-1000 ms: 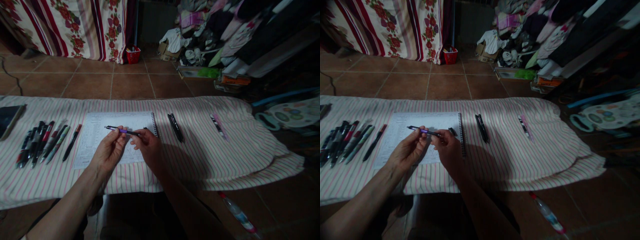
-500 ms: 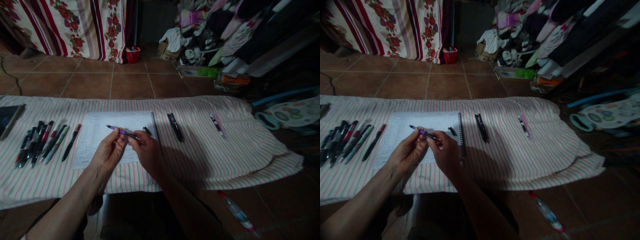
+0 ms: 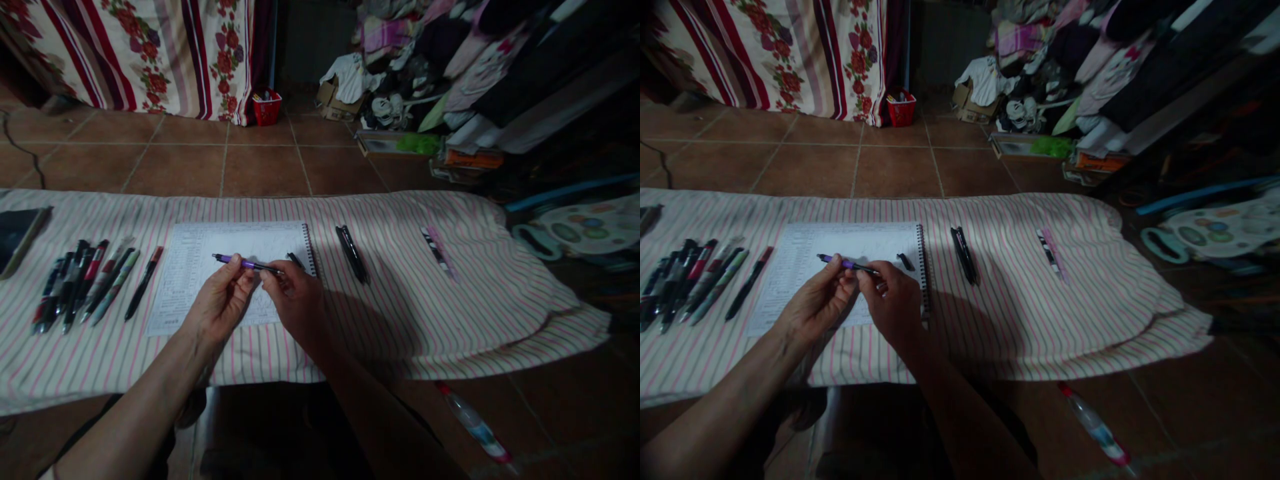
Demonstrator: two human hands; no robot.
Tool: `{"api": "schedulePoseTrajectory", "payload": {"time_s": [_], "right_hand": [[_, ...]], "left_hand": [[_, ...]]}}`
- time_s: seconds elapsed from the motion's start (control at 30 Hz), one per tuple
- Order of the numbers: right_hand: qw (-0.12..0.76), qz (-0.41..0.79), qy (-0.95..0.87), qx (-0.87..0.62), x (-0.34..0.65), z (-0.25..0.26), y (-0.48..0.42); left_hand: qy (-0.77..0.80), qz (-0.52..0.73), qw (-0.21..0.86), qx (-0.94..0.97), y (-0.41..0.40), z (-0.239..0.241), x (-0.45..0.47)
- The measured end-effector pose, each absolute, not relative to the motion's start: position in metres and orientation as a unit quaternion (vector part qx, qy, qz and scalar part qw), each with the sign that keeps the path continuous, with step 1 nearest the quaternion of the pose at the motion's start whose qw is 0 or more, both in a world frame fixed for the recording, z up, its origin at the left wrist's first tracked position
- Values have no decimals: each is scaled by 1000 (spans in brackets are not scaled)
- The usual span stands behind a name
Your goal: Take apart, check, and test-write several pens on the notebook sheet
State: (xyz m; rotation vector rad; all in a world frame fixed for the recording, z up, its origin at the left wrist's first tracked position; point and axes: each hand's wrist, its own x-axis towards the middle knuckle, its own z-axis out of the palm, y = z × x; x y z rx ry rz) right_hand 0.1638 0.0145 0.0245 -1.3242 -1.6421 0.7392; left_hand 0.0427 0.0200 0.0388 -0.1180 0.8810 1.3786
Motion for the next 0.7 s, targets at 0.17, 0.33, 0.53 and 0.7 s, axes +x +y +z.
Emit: {"api": "schedulePoseTrajectory", "payload": {"time_s": [0.17, 0.33, 0.53, 0.7], "right_hand": [[439, 314, -651, -534, 164, 23, 15], [444, 321, -648, -529, 164, 22, 16], [436, 326, -648, -533, 165, 23, 16], [427, 319, -653, -538, 165, 20, 17]], "left_hand": [[398, 617, 677, -46, 20, 40, 43], [402, 612, 680, -46, 20, 40, 43], [397, 614, 682, -31, 19, 39, 42], [397, 617, 679, -25, 19, 37, 42]]}}
